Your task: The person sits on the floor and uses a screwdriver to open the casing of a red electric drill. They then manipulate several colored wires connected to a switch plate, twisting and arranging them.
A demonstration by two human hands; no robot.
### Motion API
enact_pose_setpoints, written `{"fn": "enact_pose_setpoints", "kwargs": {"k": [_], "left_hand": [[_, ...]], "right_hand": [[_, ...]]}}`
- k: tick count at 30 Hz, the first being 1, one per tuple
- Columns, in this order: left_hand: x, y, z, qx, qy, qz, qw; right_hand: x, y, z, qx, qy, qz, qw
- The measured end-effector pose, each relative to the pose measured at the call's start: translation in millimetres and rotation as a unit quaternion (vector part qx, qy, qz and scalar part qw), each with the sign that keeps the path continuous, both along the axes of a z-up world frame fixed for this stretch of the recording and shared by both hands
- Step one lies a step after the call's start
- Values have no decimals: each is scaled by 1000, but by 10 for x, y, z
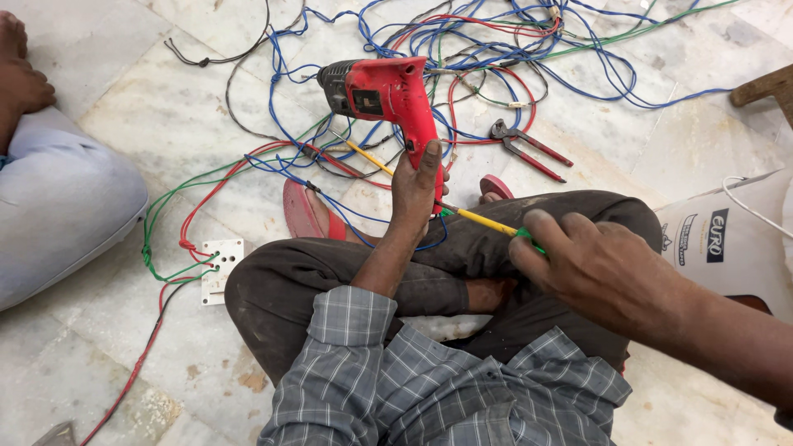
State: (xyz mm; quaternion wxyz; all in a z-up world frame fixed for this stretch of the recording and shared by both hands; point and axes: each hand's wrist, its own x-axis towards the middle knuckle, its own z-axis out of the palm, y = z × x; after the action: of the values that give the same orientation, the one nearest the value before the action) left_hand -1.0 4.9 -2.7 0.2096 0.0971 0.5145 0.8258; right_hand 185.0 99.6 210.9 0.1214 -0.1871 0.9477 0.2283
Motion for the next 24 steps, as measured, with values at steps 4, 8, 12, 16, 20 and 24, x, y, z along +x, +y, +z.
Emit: {"fn": "enact_pose_setpoints", "kwargs": {"k": [4,8,12,16,20,24], "left_hand": [[2,21,-16,-8,-2,3,1000],[3,28,-42,-18,-7,7,1000],[-17,55,-49,-12,2,13,1000],[-23,44,-58,-6,1,12,1000],[-16,43,-41,-12,6,13,1000],[-18,53,-46,4,-8,7,1000]], "right_hand": [[0,17,41,7,92,116,989],[-10,67,-10,27,81,34,996],[-16,99,-38,12,47,2,999],[-48,73,5,24,111,106,988],[-64,50,67,29,133,91,986],[-38,48,33,43,41,42,997]]}}
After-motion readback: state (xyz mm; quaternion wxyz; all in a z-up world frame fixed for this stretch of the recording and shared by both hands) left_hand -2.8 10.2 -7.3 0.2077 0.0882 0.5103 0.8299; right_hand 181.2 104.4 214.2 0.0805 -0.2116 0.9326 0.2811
